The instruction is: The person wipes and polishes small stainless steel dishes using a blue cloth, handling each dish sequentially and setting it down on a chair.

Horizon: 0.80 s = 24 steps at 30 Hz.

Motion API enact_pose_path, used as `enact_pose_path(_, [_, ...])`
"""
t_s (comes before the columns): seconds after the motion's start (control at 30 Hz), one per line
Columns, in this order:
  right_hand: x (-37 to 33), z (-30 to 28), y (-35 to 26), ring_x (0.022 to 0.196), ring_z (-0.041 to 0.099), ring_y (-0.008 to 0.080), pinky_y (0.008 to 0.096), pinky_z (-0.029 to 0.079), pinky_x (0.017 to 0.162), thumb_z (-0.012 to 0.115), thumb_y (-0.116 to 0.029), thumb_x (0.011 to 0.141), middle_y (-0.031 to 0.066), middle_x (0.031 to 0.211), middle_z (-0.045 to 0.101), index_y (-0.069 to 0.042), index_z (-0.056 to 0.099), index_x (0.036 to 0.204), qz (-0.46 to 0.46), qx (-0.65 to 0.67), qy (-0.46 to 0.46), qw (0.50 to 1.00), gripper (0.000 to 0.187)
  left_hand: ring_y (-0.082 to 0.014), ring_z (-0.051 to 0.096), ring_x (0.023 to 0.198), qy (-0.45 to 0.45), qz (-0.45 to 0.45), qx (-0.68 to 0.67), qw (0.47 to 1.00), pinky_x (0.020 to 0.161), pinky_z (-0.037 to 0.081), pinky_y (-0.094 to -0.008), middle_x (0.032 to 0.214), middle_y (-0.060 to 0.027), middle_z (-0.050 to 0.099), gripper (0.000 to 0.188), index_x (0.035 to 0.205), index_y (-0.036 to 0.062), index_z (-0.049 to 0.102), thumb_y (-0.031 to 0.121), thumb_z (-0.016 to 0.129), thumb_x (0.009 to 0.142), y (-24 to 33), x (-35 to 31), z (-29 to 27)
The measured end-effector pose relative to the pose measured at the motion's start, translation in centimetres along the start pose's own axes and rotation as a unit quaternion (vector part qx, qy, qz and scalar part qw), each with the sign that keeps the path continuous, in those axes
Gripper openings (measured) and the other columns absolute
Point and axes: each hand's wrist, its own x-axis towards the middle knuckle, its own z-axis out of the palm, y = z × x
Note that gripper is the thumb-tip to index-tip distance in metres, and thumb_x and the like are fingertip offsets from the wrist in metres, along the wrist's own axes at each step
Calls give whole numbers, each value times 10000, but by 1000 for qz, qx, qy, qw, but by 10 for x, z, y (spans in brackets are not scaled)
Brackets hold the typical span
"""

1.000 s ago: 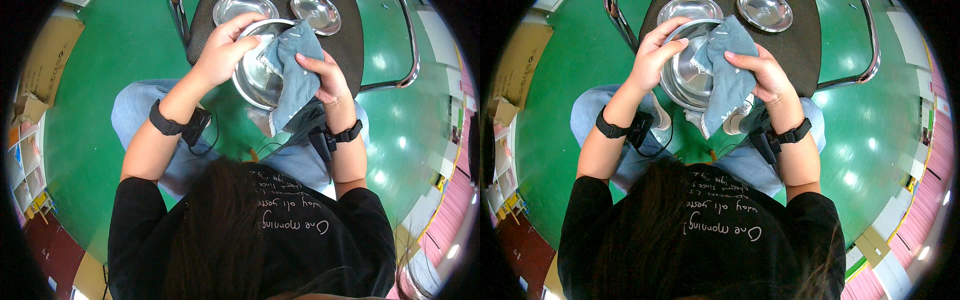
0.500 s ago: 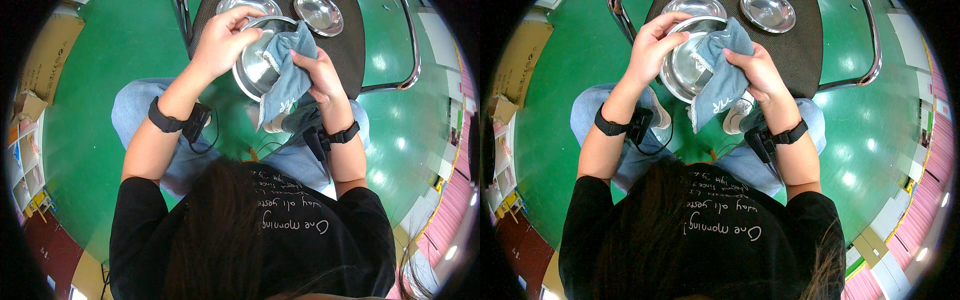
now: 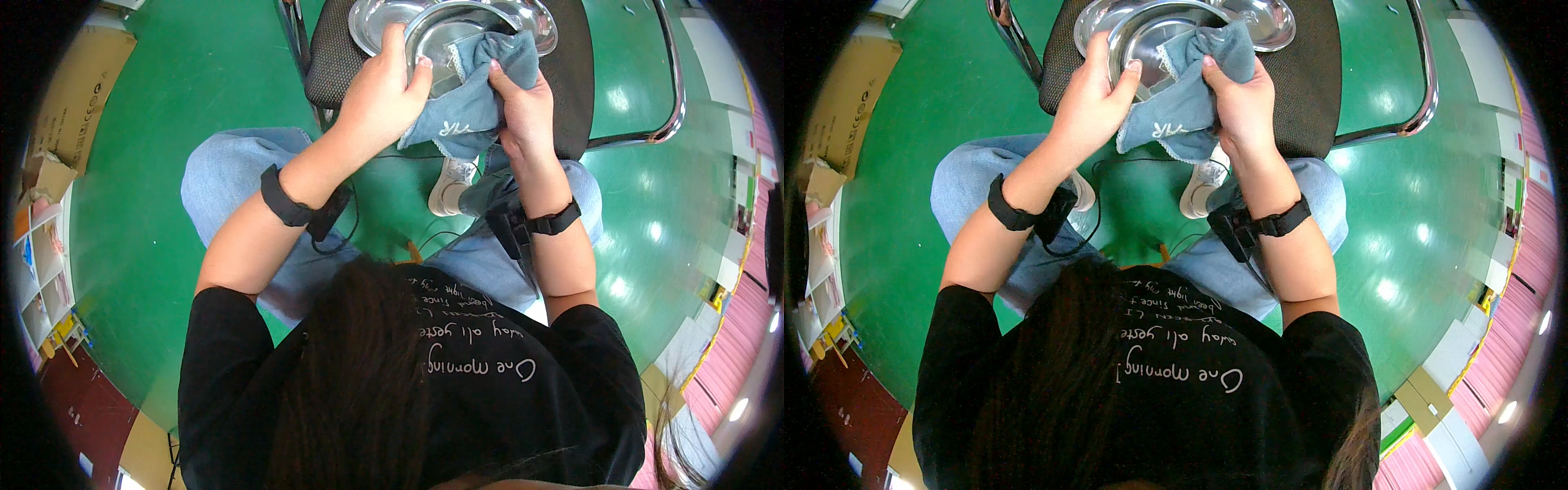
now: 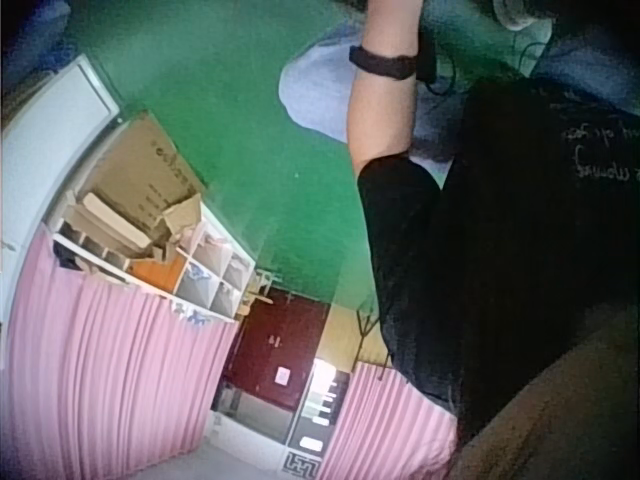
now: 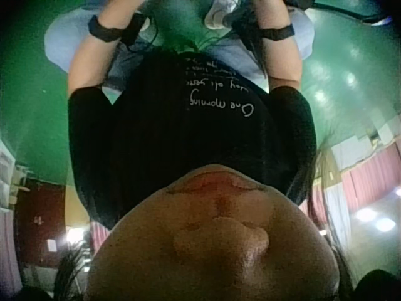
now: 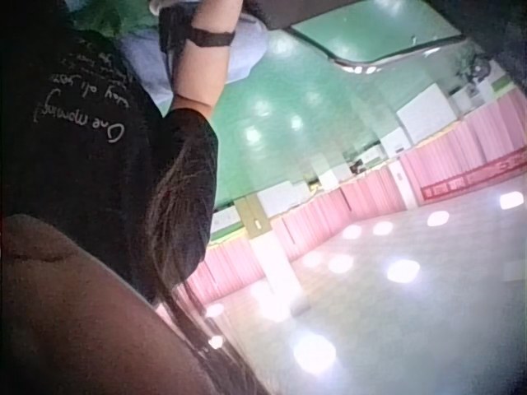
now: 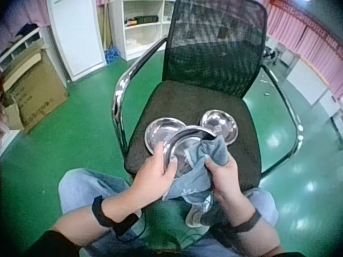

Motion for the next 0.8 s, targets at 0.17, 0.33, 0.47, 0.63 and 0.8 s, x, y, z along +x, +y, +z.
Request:
enact_pose_path(0.17, [0,-3,0,850,633,166,299,513,785,653,-13,843,92,986,658,26,588,1054,19,-14,-10,1000,224,-454,611,760,-54,-52,-42,996,681,484,-492,822,-302,604,338,1189,-32,346,71,477,895,-5,0,-2])
enact_pose_path(0.33, [3,-9,-9,846,633,160,292,509,774,654,-29,842,85,978,663,25,602,1058,45,-53,-36,997,229,-324,603,849,-81,-34,-67,994,747,472,-403,922,-238,594,345,1228,1,335,56,472,915,-18,5,-2])
enact_pose_path(0.47, [2,-12,-13,831,635,157,287,509,767,639,-38,853,79,966,667,28,606,1063,56,-71,-61,994,223,-193,590,960,-150,-43,-25,987,831,460,-319,1026,-170,582,370,1281,26,330,66,465,939,-16,10,-12])
enact_pose_path(0.63, [-2,-14,-18,825,634,145,281,514,752,621,-37,858,76,964,669,17,604,1086,80,-98,-119,985,234,-236,608,916,-244,-39,1,969,801,472,-338,992,-194,583,399,1308,17,321,89,468,944,-8,15,-30])
enact_pose_path(0.8, [-5,-17,-15,803,618,119,264,515,728,624,-47,840,48,932,664,15,604,1103,113,-186,-210,953,271,-347,613,836,-312,45,65,947,728,476,-392,909,-241,579,442,1321,30,322,86,501,921,-8,10,-37])
